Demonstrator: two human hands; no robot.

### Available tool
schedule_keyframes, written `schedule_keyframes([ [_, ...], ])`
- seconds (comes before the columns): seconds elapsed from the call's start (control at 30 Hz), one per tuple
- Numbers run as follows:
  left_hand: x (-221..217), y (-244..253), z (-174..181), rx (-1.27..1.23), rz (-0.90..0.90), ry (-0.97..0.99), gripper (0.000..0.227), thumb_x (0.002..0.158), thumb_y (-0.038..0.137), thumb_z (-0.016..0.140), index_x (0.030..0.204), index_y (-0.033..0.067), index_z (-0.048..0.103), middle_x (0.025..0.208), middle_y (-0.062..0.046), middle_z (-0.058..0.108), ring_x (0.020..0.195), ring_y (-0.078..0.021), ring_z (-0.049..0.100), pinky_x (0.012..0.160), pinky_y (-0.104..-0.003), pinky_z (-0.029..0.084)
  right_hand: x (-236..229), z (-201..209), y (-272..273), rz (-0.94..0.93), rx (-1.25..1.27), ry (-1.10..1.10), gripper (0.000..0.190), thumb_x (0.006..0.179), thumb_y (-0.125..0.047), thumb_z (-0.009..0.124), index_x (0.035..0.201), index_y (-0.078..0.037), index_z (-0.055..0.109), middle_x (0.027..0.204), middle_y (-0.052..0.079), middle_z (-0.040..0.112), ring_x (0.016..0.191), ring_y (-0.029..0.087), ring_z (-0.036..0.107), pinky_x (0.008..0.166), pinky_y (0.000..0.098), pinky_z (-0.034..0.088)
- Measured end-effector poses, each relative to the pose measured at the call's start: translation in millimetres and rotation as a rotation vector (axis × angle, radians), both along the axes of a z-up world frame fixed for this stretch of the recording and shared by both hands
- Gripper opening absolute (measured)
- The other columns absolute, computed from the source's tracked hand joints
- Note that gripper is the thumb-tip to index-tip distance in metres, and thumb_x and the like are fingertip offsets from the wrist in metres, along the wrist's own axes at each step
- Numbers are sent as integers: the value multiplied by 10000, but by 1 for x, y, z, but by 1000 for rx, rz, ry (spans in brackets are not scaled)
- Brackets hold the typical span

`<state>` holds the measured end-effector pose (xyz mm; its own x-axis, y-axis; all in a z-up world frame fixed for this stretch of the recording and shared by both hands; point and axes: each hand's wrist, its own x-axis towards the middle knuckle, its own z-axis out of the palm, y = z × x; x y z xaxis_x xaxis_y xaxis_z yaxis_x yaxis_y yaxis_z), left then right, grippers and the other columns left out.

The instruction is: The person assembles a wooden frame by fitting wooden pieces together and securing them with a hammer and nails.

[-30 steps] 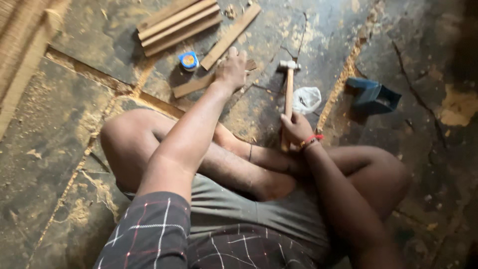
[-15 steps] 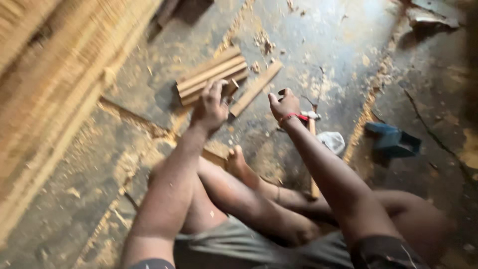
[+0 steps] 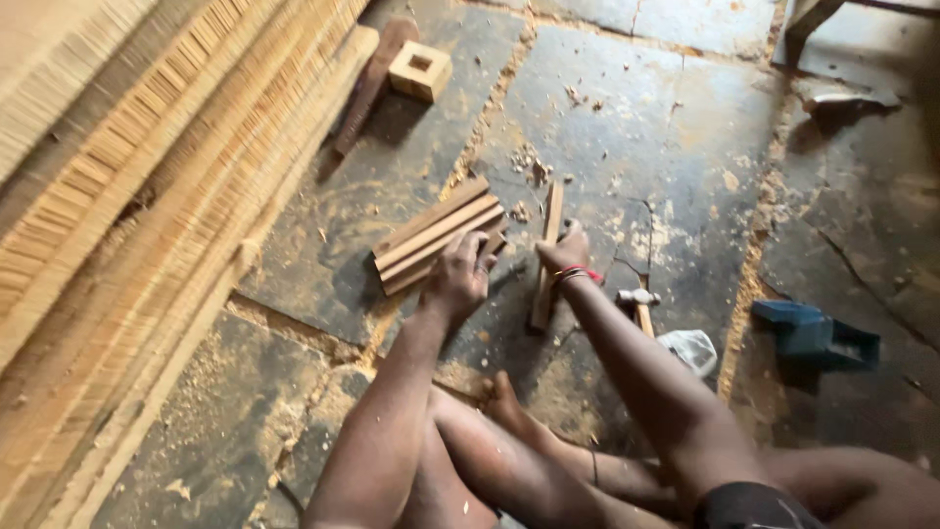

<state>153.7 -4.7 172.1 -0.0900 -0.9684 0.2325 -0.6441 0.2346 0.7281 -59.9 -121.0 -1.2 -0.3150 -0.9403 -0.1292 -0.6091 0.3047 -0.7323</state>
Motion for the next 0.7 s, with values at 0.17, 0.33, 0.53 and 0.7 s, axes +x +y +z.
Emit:
schedule_keyframes([
  [0.17, -8, 13, 18, -71, -100, 31, 250, 957, 152, 653, 1179, 37, 632, 1097, -212, 698, 987, -410, 683, 835, -488, 552, -69, 52, 80, 309, -316, -843, 502, 878, 29, 665, 1370, -21, 578, 1136, 81, 659, 989, 181, 667, 842, 335, 590],
  [0.33, -31, 53, 57, -224, -264, 32, 330, 920, 181, 745, 1190, 18, 648, 1079, -222, 693, 980, -404, 683, 862, -474, 546, -97, 123, 170, 528, -354, -862, 404, 997, 17, 637, 1391, -14, 554, 1276, 100, 662, 1160, 170, 675, 996, 335, 588],
  [0.53, -70, 94, 112, -224, -436, -6, 383, 944, 212, 772, 1248, 11, 653, 1154, -193, 711, 1043, -356, 719, 956, -416, 577, -105, 177, 215, 644, -313, -858, 468, 983, 23, 649, 1436, -7, 537, 1270, 82, 660, 1162, 158, 666, 1013, 333, 589],
  [0.7, -101, 117, 127, -309, -517, -97, 447, 859, 156, 763, 1264, 9, 647, 1176, -208, 712, 1106, -391, 688, 973, -455, 554, -122, 192, 238, 670, -330, -814, 448, 981, 21, 647, 1422, -6, 570, 1275, 81, 670, 1175, 165, 666, 1015, 332, 583],
])
